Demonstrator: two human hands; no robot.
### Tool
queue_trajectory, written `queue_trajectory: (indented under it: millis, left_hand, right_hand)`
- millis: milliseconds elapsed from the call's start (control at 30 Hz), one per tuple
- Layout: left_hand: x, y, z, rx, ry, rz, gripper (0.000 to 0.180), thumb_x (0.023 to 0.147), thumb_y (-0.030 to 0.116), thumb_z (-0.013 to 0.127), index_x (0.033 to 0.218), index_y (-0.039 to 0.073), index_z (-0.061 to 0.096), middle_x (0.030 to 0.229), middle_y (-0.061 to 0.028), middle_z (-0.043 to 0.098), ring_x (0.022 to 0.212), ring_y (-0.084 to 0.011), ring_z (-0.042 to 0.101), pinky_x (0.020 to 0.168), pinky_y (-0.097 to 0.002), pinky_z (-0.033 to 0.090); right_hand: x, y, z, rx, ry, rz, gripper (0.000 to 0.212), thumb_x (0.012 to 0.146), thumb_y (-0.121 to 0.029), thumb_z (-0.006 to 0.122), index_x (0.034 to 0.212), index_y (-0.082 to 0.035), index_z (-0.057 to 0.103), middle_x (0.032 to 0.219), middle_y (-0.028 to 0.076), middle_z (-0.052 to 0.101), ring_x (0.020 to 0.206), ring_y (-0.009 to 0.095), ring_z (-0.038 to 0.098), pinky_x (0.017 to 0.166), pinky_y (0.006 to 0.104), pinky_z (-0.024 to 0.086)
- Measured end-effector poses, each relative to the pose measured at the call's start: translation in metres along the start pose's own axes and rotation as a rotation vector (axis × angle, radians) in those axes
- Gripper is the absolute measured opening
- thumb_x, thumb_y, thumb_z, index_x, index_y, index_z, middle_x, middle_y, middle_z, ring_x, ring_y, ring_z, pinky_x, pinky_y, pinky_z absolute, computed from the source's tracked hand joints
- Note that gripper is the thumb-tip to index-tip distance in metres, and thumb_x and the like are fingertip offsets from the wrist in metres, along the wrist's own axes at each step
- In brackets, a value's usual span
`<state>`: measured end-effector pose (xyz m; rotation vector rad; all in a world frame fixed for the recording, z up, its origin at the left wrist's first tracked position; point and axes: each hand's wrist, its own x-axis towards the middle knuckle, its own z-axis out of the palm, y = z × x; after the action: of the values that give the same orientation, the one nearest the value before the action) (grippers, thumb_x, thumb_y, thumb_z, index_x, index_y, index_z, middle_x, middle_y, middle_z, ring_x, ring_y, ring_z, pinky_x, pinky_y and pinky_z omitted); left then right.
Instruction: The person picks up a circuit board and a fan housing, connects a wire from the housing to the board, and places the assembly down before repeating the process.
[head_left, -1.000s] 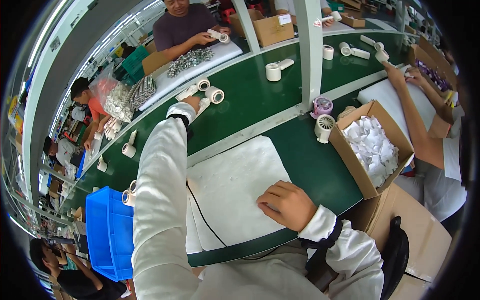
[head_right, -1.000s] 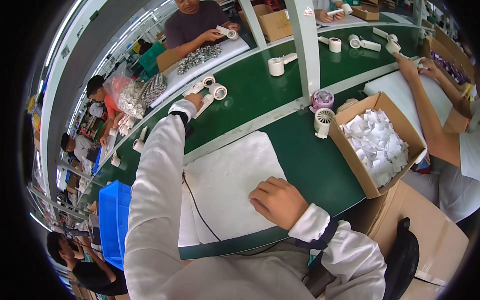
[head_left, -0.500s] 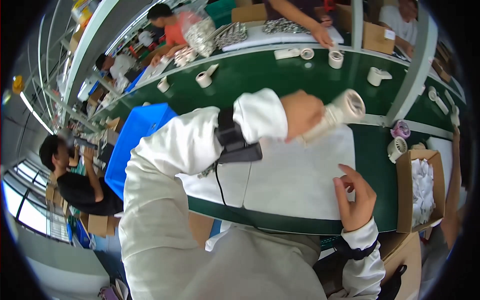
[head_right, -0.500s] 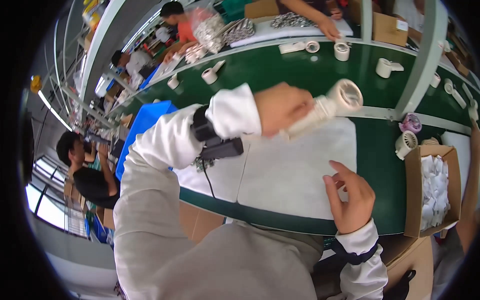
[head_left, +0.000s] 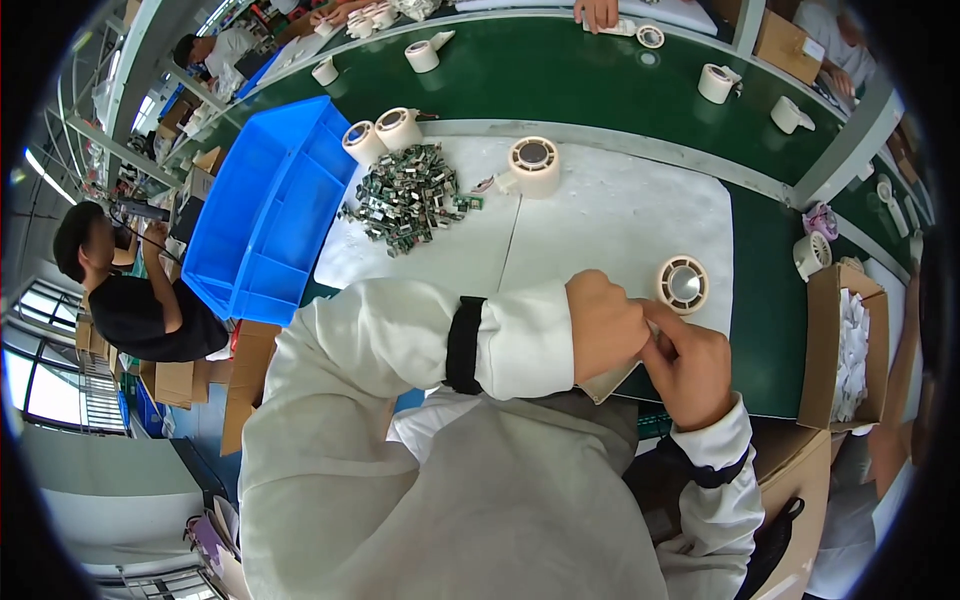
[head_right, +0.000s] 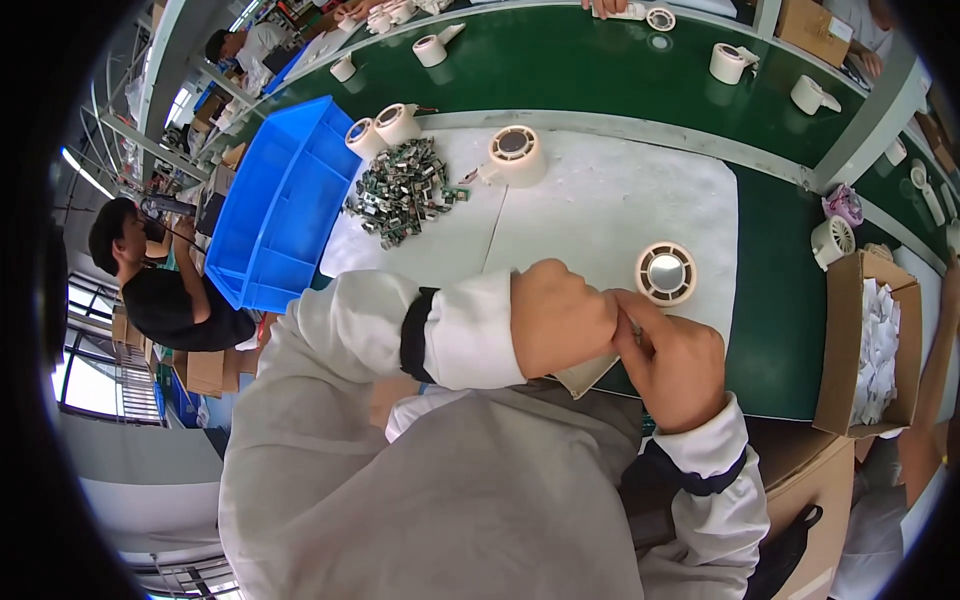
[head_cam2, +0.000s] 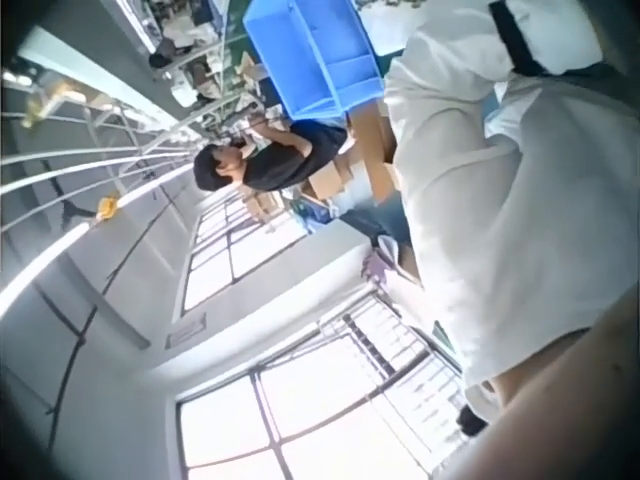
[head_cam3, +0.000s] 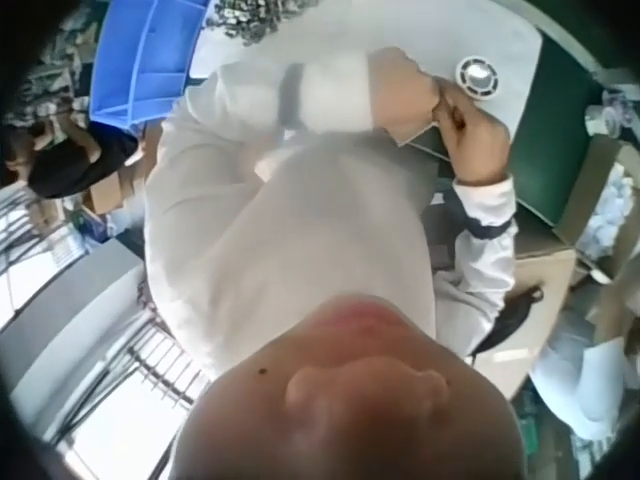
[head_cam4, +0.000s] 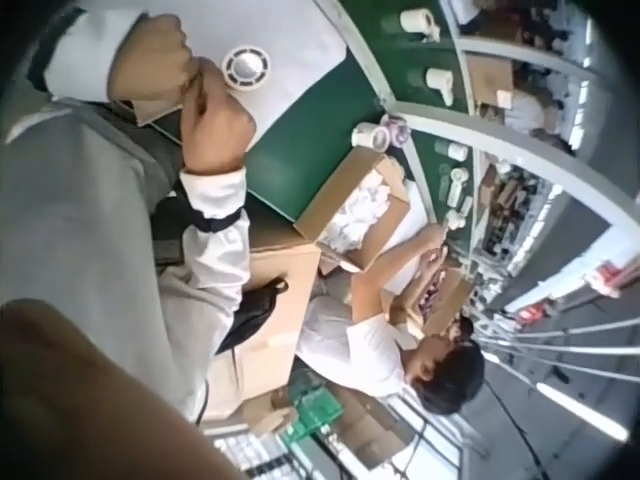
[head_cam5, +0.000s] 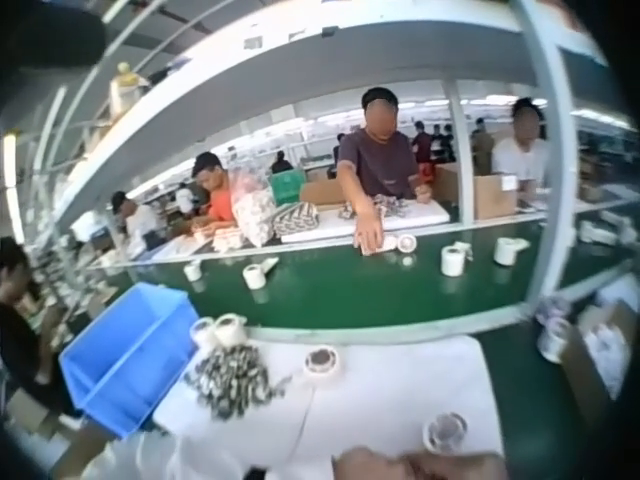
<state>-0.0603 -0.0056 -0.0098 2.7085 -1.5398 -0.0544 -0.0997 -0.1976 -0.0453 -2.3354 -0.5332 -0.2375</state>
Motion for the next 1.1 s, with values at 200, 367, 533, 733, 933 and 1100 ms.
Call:
queue_trajectory:
  millis: [200, 367, 533, 733, 933, 1100]
  left_hand:
    - [-0.01, -0.002, 0.006, 0.01, 0.045, -0.022, 0.015, 0.082, 0.016, 0.067, 0.087, 0.002, 0.063, 0.07, -0.012, 0.064, 0.063, -0.0278, 0.068, 0.054, -0.0401, 0.052]
    - [-0.017, 0.003, 0.011, -0.094, -0.001, -0.079, 0.015, 0.091, 0.017, 0.064, 0.089, 0.003, 0.063, 0.073, -0.0119, 0.065, 0.066, -0.0287, 0.068, 0.056, -0.0394, 0.053]
    - [-0.021, -0.007, 0.019, -0.296, 0.084, -0.095, 0.017, 0.096, 0.02, 0.062, 0.091, 0.004, 0.063, 0.078, -0.0116, 0.066, 0.069, -0.0316, 0.066, 0.059, -0.0399, 0.052]
    - [-0.025, -0.01, 0.022, -0.451, 0.196, -0.108, 0.011, 0.094, 0.014, 0.065, 0.098, 0.003, 0.065, 0.082, -0.0133, 0.066, 0.07, -0.0332, 0.065, 0.06, -0.041, 0.051]
    - [-0.031, -0.007, 0.023, -0.488, 0.224, -0.118, 0.009, 0.094, 0.012, 0.065, 0.098, 0.004, 0.064, 0.081, -0.0131, 0.065, 0.07, -0.0336, 0.064, 0.061, -0.041, 0.051]
    - [-0.057, -0.029, 0.004, -0.39, 0.184, -0.229, 0.009, 0.093, 0.01, 0.067, 0.099, 0.004, 0.065, 0.08, -0.0116, 0.065, 0.064, -0.0277, 0.064, 0.057, -0.0371, 0.05]
  right_hand:
    - [0.0, 0.001, -0.008, 0.023, -0.028, 0.007, 0.019, 0.085, -0.008, 0.072, 0.104, -0.01, 0.074, 0.052, 0.008, 0.05, 0.042, 0.02, 0.049, 0.045, 0.0333, 0.038]
    - [-0.004, -0.002, -0.012, 0.054, -0.047, -0.034, 0.017, 0.084, -0.008, 0.073, 0.1, -0.01, 0.075, 0.051, 0.007, 0.049, 0.041, 0.019, 0.047, 0.044, 0.0329, 0.036]
    - [0.0, 0.003, -0.003, 0.092, -0.001, -0.047, 0.015, 0.083, -0.009, 0.075, 0.098, -0.01, 0.075, 0.051, 0.007, 0.051, 0.041, 0.018, 0.048, 0.044, 0.033, 0.037]
    - [-0.003, 0.008, 0.003, 0.101, 0.047, -0.079, 0.014, 0.082, -0.011, 0.076, 0.095, -0.009, 0.075, 0.052, 0.006, 0.054, 0.041, 0.017, 0.048, 0.044, 0.0327, 0.038]
    - [-0.002, 0.003, 0.003, 0.127, 0.056, -0.027, 0.013, 0.08, -0.009, 0.077, 0.092, -0.008, 0.074, 0.052, 0.006, 0.054, 0.04, 0.015, 0.046, 0.043, 0.031, 0.036]
    - [-0.003, 0.005, 0.002, 0.169, 0.046, 0.004, 0.013, 0.078, -0.007, 0.077, 0.09, -0.008, 0.074, 0.051, 0.006, 0.051, 0.038, 0.014, 0.043, 0.042, 0.0299, 0.034]
